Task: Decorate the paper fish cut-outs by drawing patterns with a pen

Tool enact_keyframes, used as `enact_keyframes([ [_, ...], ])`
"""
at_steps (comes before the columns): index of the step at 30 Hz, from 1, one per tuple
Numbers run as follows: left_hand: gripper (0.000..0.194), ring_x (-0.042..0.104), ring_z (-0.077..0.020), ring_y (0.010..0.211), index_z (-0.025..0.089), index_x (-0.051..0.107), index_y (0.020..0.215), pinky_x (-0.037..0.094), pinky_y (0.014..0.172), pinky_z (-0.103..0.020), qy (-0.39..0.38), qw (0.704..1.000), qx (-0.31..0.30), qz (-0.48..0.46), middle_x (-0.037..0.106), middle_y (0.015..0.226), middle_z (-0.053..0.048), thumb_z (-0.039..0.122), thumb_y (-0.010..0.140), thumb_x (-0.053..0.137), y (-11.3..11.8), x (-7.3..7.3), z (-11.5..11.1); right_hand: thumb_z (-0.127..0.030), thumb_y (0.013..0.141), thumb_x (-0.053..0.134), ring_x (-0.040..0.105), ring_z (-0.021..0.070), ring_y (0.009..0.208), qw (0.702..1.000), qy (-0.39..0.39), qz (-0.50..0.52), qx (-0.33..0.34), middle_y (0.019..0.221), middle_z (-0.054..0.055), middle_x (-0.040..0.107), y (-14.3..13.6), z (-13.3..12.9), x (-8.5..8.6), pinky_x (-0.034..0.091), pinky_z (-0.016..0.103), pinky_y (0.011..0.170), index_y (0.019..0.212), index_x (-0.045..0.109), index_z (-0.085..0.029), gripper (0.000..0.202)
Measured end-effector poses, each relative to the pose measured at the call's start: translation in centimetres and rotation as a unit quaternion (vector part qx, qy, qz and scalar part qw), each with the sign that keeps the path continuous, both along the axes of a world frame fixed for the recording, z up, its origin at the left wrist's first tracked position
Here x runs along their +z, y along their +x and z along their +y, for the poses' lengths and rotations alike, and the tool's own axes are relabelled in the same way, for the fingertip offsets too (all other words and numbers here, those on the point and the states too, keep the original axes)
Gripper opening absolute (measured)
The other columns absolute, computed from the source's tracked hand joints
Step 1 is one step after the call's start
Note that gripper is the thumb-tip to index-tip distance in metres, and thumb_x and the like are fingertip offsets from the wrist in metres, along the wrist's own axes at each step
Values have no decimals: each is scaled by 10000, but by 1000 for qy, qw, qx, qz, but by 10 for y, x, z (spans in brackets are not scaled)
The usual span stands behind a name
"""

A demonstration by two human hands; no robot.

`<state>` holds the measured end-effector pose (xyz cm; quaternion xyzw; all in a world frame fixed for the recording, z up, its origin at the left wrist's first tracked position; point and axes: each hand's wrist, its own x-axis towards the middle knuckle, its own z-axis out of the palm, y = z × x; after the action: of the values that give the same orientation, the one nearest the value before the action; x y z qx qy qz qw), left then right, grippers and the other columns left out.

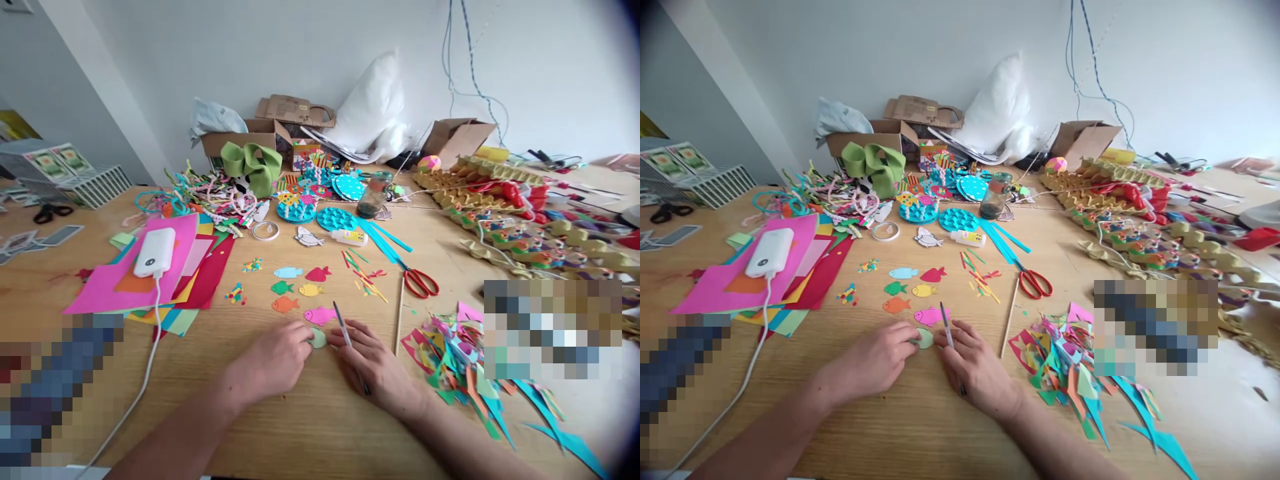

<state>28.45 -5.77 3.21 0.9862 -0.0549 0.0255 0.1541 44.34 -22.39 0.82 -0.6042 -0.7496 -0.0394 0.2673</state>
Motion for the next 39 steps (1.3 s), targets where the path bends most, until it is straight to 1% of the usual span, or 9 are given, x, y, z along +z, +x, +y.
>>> enact_keyframes([
  [4, 235, 580, -229, 1018, 139, 660, 949, 499, 930, -350, 16, 999, 14, 36, 646, 1043, -91, 52, 863, 459, -1, 2, -5, -31, 896, 440, 644, 228, 1101, 1000, 11, 1, -10, 1110, 142, 706, 3, -6, -4, 440, 512, 1044, 945, 578, -166, 199],
  [7, 242, 579, -225, 991, 143, 650, 963, 500, 915, -349, 9, 999, 20, 43, 642, 1025, -83, 49, 866, 449, -2, 3, -5, -14, 886, 425, 656, 226, 1091, 1000, 18, 4, -8, 1129, 160, 702, 4, -6, -2, 421, 519, 1067, 997, 579, -153, 234],
  [11, 269, 583, -217, 978, 153, 648, 977, 502, 896, -337, -5, 999, 20, 37, 644, 1045, -82, 42, 866, 431, -2, 1, -3, -30, 873, 426, 591, 250, 1205, 999, 41, 8, 5, 1174, 168, 685, 3, -4, 2, 389, 526, 1098, 1079, 579, -153, 284],
  [16, 279, 588, -215, 995, 157, 664, 963, 505, 905, -333, -18, 999, 19, 18, 652, 1050, -86, 43, 869, 427, -1, -2, 0, -10, 883, 417, 609, 227, 1182, 1000, -4, 22, -2, 1163, 151, 693, 0, -2, 3, 399, 485, 1106, 1015, 603, -163, 275],
  [21, 250, 587, -218, 960, 153, 656, 949, 516, 870, -329, -10, 1000, 19, 21, 650, 1034, -82, 43, 863, 448, 0, -3, 0, -31, 860, 451, 582, 245, 1217, 999, 29, 26, 12, 1150, 167, 695, 2, -6, 2, 392, 501, 1108, 1018, 587, -152, 241],
  [25, 209, 581, -215, 899, 146, 644, 877, 513, 846, -328, -5, 1000, 14, -6, 644, 953, -67, 27, 833, 478, 2, -6, 0, -1, 853, 442, 580, 245, 1220, 999, -5, 26, 18, 1138, 153, 702, 3, -6, 4, 387, 497, 1110, 957, 595, -155, 241],
  [30, 209, 568, -207, 855, 150, 639, 849, 515, 800, -321, 0, 1000, 11, -16, 636, 919, -60, 24, 831, 473, 4, -8, 2, -17, 856, 439, 570, 254, 1230, 999, -11, 37, 14, 1161, 171, 685, 2, -5, 4, 401, 492, 1100, 1046, 591, -144, 274],
  [33, 207, 562, -214, 870, 146, 634, 847, 516, 806, -331, 7, 1000, 16, -5, 628, 924, -66, 27, 841, 465, 3, -7, 3, -17, 860, 445, 573, 247, 1227, 999, -16, 47, 11, 1167, 162, 683, 4, -6, 2, 395, 484, 1108, 1017, 586, -153, 251],
  [39, 229, 545, -215, 911, 141, 627, 896, 511, 830, -341, 8, 999, 23, 37, 613, 954, -79, 40, 882, 422, 2, 1, 3, -10, 857, 464, 551, 251, 1250, 999, -26, 36, 4, 1210, 172, 660, 4, -5, -2, 385, 515, 1109, 1079, 578, -139, 281],
])
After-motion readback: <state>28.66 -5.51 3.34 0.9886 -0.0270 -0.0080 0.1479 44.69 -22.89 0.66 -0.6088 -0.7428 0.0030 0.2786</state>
